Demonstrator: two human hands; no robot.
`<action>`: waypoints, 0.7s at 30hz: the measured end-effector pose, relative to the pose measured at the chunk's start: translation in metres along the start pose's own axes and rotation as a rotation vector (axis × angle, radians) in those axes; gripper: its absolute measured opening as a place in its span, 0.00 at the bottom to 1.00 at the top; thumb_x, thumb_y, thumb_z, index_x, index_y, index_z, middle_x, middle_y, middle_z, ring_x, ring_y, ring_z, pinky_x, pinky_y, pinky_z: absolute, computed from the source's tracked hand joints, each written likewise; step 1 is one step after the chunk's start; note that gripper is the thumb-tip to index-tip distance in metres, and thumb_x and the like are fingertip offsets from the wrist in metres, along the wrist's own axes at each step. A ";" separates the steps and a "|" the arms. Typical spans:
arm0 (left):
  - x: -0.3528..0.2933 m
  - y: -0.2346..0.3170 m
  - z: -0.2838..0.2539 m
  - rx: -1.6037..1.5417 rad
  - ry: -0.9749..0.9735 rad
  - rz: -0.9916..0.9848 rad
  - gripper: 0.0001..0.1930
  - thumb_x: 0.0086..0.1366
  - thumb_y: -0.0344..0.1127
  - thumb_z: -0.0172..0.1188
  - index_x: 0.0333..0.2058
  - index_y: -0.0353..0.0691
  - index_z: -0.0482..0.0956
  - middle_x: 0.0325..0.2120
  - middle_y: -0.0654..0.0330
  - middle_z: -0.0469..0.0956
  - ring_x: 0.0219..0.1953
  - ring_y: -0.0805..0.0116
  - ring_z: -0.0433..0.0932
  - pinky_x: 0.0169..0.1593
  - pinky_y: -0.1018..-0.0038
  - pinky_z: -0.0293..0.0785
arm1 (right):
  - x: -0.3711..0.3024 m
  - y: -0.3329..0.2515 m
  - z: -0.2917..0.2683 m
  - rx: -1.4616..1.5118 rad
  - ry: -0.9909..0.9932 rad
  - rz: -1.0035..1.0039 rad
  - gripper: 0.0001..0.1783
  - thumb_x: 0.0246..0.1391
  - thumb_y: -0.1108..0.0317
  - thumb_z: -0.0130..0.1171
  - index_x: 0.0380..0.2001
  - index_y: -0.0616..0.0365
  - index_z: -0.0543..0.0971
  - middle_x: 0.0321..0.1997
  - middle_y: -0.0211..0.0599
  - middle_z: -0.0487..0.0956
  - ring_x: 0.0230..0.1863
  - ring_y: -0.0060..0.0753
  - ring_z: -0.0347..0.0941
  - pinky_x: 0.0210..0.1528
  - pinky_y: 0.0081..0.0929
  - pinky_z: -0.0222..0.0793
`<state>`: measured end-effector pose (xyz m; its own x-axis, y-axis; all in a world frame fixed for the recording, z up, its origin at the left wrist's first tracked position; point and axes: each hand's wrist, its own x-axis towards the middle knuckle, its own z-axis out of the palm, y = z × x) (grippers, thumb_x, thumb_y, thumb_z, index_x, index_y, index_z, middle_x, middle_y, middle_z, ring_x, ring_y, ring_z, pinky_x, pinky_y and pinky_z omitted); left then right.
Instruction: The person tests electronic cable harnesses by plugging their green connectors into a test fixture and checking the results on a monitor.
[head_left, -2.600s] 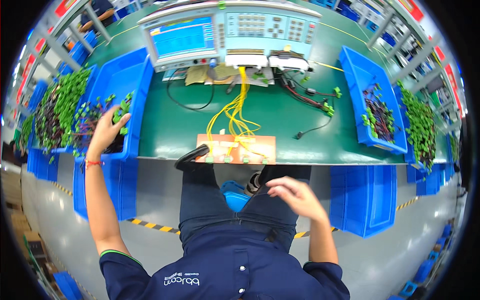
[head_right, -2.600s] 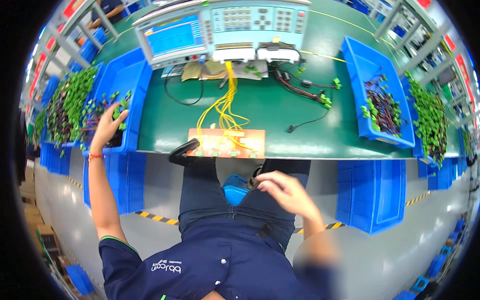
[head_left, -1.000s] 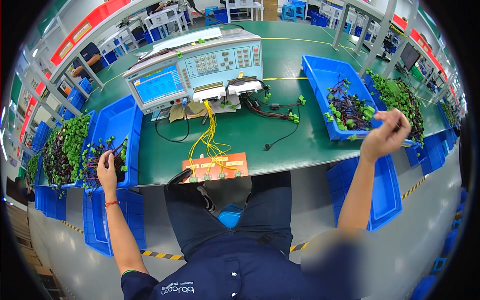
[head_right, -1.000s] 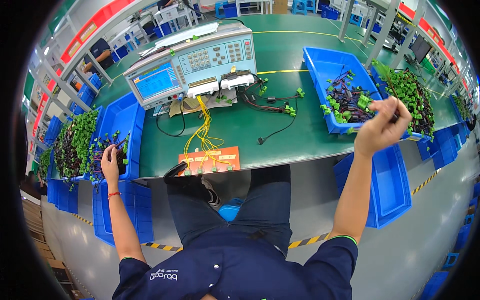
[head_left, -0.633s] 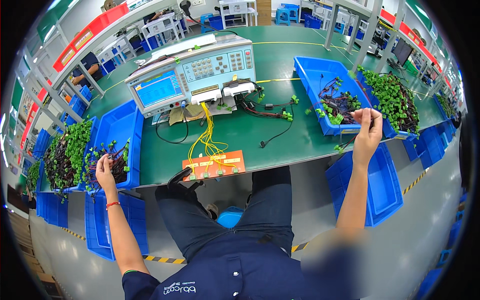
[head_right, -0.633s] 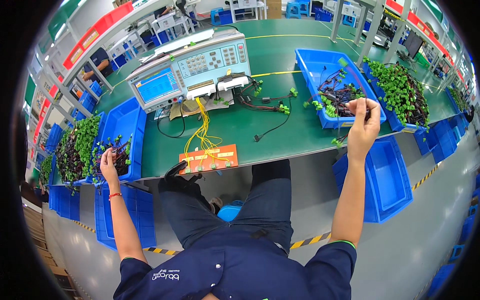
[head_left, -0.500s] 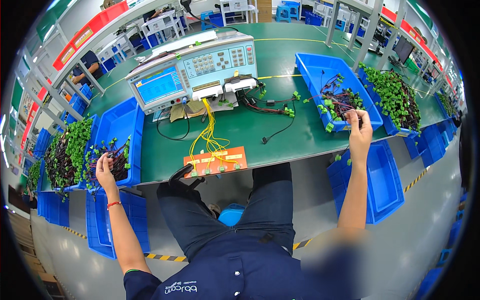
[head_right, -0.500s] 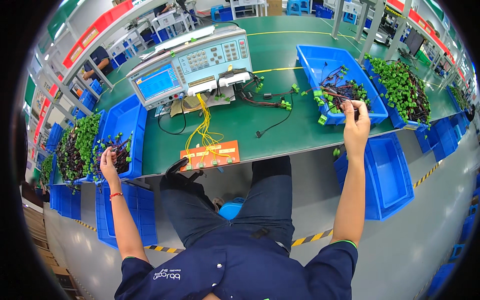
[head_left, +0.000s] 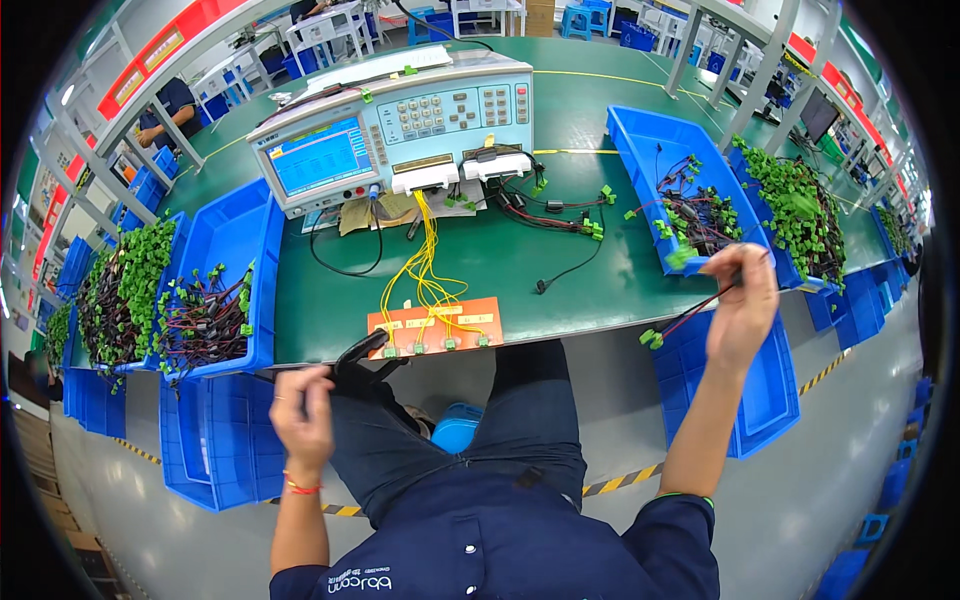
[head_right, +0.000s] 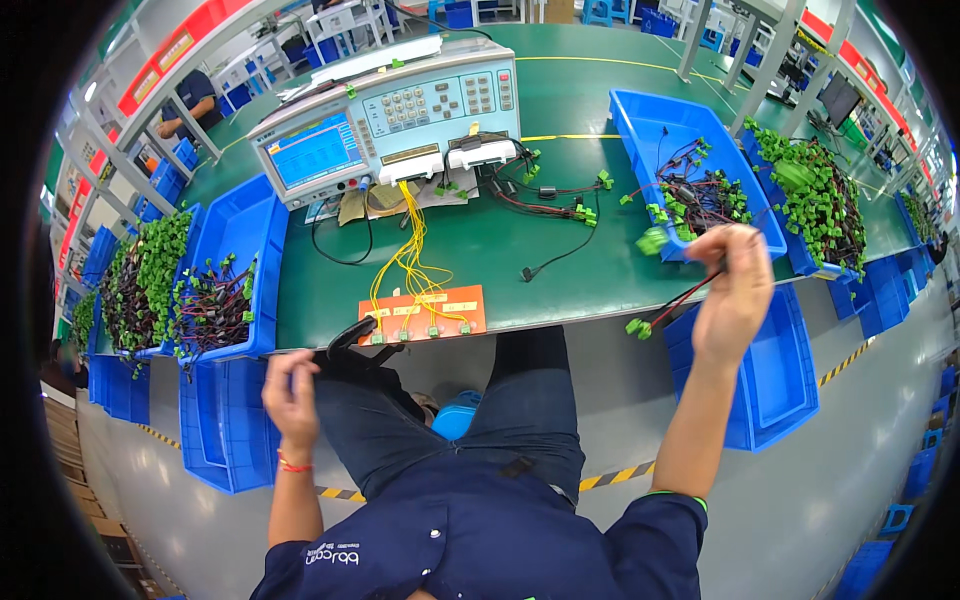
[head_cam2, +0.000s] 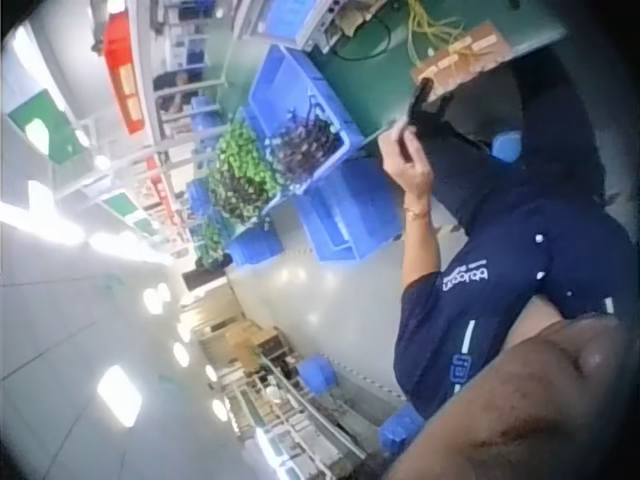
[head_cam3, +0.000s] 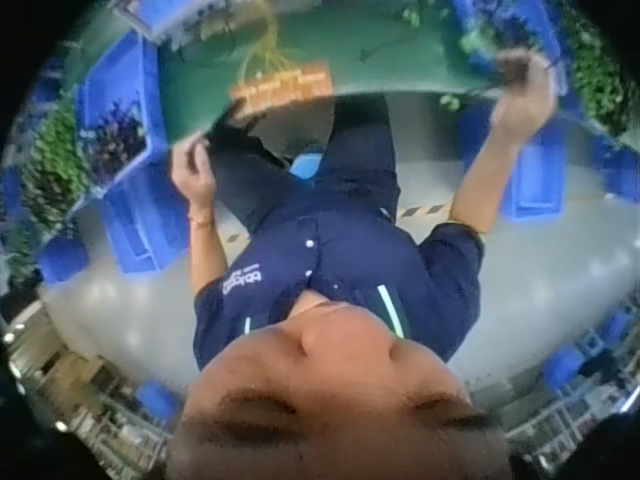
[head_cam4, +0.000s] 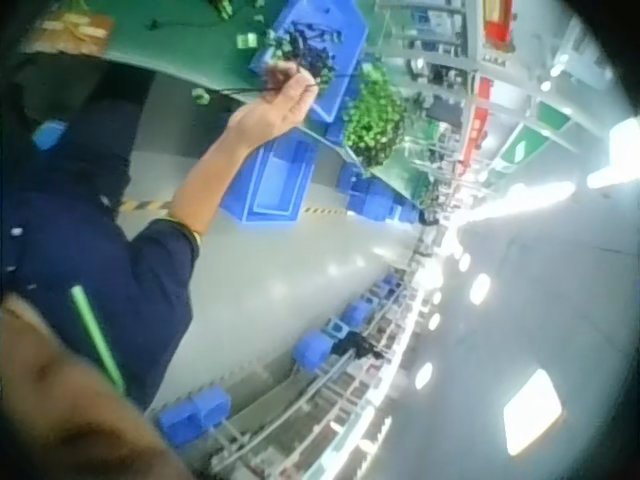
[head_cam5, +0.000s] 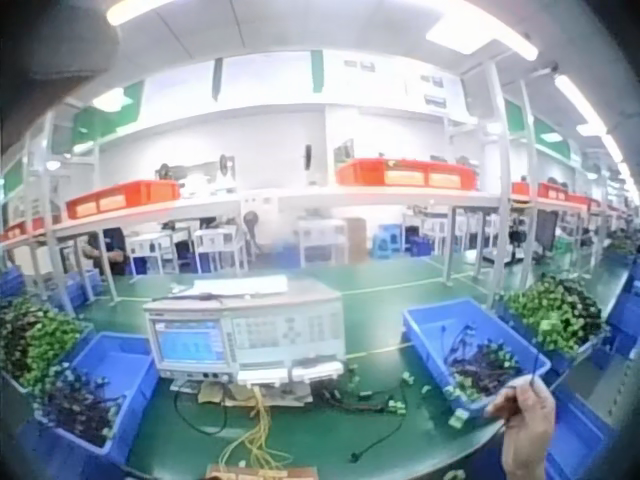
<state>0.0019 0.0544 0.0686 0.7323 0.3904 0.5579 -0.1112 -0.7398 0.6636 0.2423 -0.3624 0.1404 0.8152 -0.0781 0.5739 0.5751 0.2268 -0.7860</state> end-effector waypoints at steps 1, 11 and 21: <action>-0.002 0.012 0.016 -0.048 -0.100 0.045 0.10 0.62 0.23 0.56 0.42 0.33 0.78 0.34 0.55 0.78 0.33 0.66 0.77 0.40 0.75 0.71 | -0.010 0.004 0.012 -0.046 -0.099 -0.010 0.12 0.65 0.64 0.48 0.34 0.63 0.73 0.33 0.39 0.77 0.35 0.28 0.74 0.41 0.25 0.70; -0.015 0.068 0.144 -0.981 -0.800 -0.414 0.27 0.73 0.42 0.46 0.65 0.34 0.59 0.54 0.53 0.71 0.57 0.65 0.70 0.61 0.69 0.64 | -0.123 0.041 0.093 -0.366 -0.635 -0.115 0.08 0.43 0.76 0.64 0.29 0.59 0.75 0.29 0.38 0.77 0.28 0.42 0.74 0.32 0.33 0.67; -0.006 0.063 0.173 -1.187 -0.884 -0.828 0.15 0.73 0.39 0.49 0.48 0.34 0.74 0.38 0.60 0.77 0.42 0.77 0.74 0.45 0.80 0.72 | -0.169 0.052 0.095 -0.507 -0.869 -0.085 0.11 0.42 0.70 0.67 0.32 0.55 0.80 0.32 0.34 0.77 0.35 0.40 0.74 0.39 0.33 0.70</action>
<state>0.1066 -0.0889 0.0208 0.9261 -0.2732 -0.2603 0.3608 0.4389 0.8229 0.1282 -0.2448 0.0244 0.5542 0.7053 0.4420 0.7550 -0.2023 -0.6238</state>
